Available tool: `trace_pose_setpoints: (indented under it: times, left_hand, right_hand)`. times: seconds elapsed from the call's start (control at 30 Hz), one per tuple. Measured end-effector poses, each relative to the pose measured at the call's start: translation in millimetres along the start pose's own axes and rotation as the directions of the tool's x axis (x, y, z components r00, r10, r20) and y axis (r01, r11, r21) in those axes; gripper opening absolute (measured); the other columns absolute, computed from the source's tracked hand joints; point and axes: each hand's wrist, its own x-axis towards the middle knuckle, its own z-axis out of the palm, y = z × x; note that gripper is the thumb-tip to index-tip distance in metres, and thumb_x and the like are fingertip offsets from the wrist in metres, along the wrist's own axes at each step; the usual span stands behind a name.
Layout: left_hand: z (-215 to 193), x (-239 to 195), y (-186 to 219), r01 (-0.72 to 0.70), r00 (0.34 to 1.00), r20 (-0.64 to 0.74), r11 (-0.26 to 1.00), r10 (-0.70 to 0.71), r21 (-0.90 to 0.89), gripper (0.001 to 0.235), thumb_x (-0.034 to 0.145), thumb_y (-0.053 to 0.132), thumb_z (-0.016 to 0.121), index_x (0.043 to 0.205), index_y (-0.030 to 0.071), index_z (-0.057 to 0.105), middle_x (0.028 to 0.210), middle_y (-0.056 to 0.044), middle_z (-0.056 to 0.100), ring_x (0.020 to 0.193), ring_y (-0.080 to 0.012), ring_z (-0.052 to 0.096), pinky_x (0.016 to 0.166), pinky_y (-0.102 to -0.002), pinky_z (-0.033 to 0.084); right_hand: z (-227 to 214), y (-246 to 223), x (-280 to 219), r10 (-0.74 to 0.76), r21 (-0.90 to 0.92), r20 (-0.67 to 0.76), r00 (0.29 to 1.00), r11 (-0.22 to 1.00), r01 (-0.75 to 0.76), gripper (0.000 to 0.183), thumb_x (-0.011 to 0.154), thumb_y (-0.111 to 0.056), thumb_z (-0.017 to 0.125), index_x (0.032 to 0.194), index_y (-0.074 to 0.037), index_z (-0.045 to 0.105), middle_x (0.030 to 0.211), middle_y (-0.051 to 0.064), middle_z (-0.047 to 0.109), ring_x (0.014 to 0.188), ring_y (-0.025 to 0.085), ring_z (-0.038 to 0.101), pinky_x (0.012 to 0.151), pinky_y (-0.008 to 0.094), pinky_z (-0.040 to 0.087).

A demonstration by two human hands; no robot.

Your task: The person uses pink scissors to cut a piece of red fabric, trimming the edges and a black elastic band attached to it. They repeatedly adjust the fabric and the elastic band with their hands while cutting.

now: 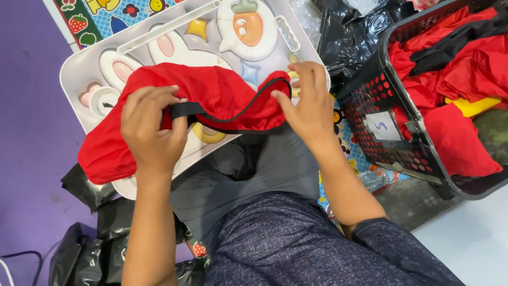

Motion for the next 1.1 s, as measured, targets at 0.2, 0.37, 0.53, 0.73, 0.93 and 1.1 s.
trace_pose_setpoints:
  times: [0.2,0.37,0.53,0.73,0.93,1.1]
  left_hand:
    - [13,-13,12,0.172,0.982,-0.073,0.985,-0.172,-0.004,0.014,0.09,-0.002,0.075,0.089,0.007,0.063,0.08,-0.006,0.066,0.068,-0.0288,0.061,0.068,-0.036,0.051]
    - [21,-34,50,0.29,0.956,-0.055,0.956,-0.288,0.05,0.013,0.083,0.001,0.074,0.09,0.008,0.065,0.067,-0.008,0.057,0.056,-0.0282,0.057,0.058,-0.035,0.05]
    - [25,-61,73,0.351,0.936,0.098,0.922,-0.339,-0.165,0.026,0.088,0.015,0.082,0.103,0.0,0.067,0.093,-0.018,0.07,0.071,-0.0376,0.063,0.07,-0.045,0.053]
    - [39,-90,63,0.733,0.487,0.235,0.247,-0.841,-0.634,0.048,0.108,0.04,0.049,0.124,-0.001,0.069,0.086,-0.004,0.073,0.084,-0.0059,0.058,0.078,-0.019,0.042]
    - [52,-93,57,0.735,0.443,0.127,0.278,-0.887,-0.619,0.007,0.095,0.01,0.076,0.1,0.006,0.076,0.081,-0.003,0.07,0.075,-0.0061,0.058,0.07,-0.021,0.051]
    - [51,-94,55,0.736,0.424,0.175,0.226,-0.888,-0.638,0.009,0.092,0.013,0.08,0.091,0.009,0.072,0.073,0.001,0.064,0.067,-0.0042,0.056,0.067,-0.019,0.051]
  right_hand:
    - [21,-17,-23,-0.252,0.176,-0.027,0.967,0.951,0.252,0.029,0.095,-0.024,0.078,0.119,-0.009,0.071,0.114,0.009,0.061,0.105,0.033,0.068,0.094,0.042,0.055]
    - [61,-31,-26,-0.278,0.219,0.027,0.96,0.939,0.265,0.025,0.094,-0.027,0.079,0.113,-0.013,0.073,0.103,0.006,0.066,0.093,0.03,0.07,0.083,0.04,0.058]
    - [81,-21,-38,-0.123,0.353,0.033,0.992,0.93,0.103,0.014,0.092,-0.013,0.079,0.105,-0.015,0.077,0.094,0.001,0.072,0.085,0.024,0.073,0.075,0.034,0.059]
    - [71,-28,-47,-0.17,0.439,0.099,0.98,0.891,0.111,0.012,0.092,-0.009,0.077,0.104,-0.011,0.076,0.091,0.005,0.072,0.074,0.025,0.07,0.067,0.035,0.059]
    - [56,-44,-46,-0.285,0.388,0.134,0.949,0.896,0.215,0.029,0.094,-0.014,0.077,0.122,-0.009,0.071,0.108,0.01,0.068,0.085,0.029,0.072,0.073,0.042,0.06]
    - [61,-38,-47,-0.4,0.341,0.078,0.913,0.872,0.353,0.026,0.096,-0.016,0.074,0.121,-0.009,0.07,0.105,0.01,0.067,0.079,0.029,0.071,0.068,0.041,0.06]
